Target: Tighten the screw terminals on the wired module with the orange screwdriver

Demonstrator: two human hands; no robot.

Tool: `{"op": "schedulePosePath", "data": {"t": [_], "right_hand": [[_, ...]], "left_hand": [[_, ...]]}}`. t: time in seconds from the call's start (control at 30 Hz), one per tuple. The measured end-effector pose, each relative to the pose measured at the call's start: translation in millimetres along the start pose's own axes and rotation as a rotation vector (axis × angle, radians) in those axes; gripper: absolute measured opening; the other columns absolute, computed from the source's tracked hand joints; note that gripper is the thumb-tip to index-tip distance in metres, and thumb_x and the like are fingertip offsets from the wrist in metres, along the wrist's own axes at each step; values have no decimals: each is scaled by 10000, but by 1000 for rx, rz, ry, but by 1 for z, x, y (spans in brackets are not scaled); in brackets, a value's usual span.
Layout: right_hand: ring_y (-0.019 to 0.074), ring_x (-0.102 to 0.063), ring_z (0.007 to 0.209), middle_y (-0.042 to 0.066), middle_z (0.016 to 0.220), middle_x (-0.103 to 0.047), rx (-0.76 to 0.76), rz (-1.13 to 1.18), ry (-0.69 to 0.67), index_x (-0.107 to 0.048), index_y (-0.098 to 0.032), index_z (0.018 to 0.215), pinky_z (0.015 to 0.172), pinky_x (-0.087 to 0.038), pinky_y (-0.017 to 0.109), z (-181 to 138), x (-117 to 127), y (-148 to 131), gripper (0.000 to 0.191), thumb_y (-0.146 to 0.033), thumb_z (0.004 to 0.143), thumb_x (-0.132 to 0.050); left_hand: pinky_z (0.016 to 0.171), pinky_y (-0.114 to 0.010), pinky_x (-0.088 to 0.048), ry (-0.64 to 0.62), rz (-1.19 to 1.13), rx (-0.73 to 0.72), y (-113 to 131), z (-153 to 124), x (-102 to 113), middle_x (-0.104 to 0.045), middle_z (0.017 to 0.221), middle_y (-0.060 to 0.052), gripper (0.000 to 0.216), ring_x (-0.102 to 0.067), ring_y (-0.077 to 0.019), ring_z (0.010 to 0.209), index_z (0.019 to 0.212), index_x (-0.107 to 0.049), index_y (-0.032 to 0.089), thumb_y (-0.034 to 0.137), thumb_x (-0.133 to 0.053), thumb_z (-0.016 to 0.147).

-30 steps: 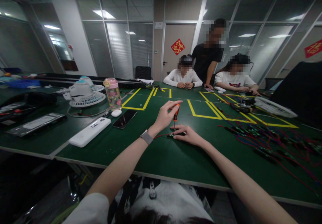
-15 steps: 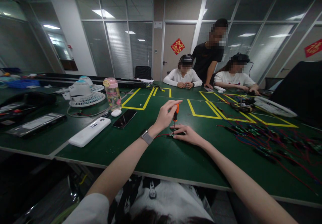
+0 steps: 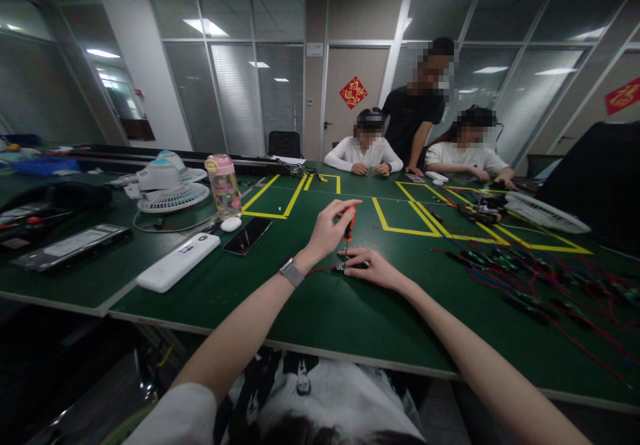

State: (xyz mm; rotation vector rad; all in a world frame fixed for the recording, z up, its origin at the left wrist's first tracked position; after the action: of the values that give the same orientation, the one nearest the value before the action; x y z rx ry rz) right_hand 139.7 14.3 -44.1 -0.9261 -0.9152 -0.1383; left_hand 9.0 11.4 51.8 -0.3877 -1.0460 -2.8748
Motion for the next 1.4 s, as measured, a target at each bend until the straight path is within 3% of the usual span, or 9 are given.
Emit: {"op": "schedulePosePath", "data": {"t": [0.47, 1.13, 1.4], "right_hand": [[281, -507, 1211, 85, 1259, -601, -8, 12, 4, -726, -261, 983, 1084, -272, 516, 0, 0, 0, 299, -456, 773, -640], [272, -519, 1198, 83, 1249, -608, 6, 14, 13, -728, -268, 974, 1070, -302, 500, -1, 1, -1, 271, -433, 775, -647], [264, -509, 1212, 88, 1262, -599, -2, 3, 5, -721, -262, 994, 1097, -256, 500, -1, 0, 0, 281, -425, 778, -647]], "left_hand": [[823, -264, -473, -17, -111, 77, -8, 0, 0, -670, 1063, -71, 323, -619, -170, 968, 1168, -613, 191, 240, -430, 907], [872, -292, -481, -23, -115, 105, -10, 0, -2, -678, 1073, -68, 333, -624, -166, 961, 1184, -602, 203, 257, -454, 891], [842, -270, -479, -19, -107, 108, -8, 0, -1, -684, 1050, -66, 328, -626, -159, 943, 1174, -608, 193, 260, -442, 899]]}}
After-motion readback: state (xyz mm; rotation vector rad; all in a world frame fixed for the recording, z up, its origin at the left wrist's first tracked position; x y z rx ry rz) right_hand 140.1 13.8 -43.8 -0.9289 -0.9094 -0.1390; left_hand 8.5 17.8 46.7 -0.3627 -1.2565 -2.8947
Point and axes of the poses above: each hand's wrist, its own z-axis towards the middle knuckle, its own x-axis out of the back of the hand, y = z × x, the point moved 5 cm from there along z, towards the middle knuckle
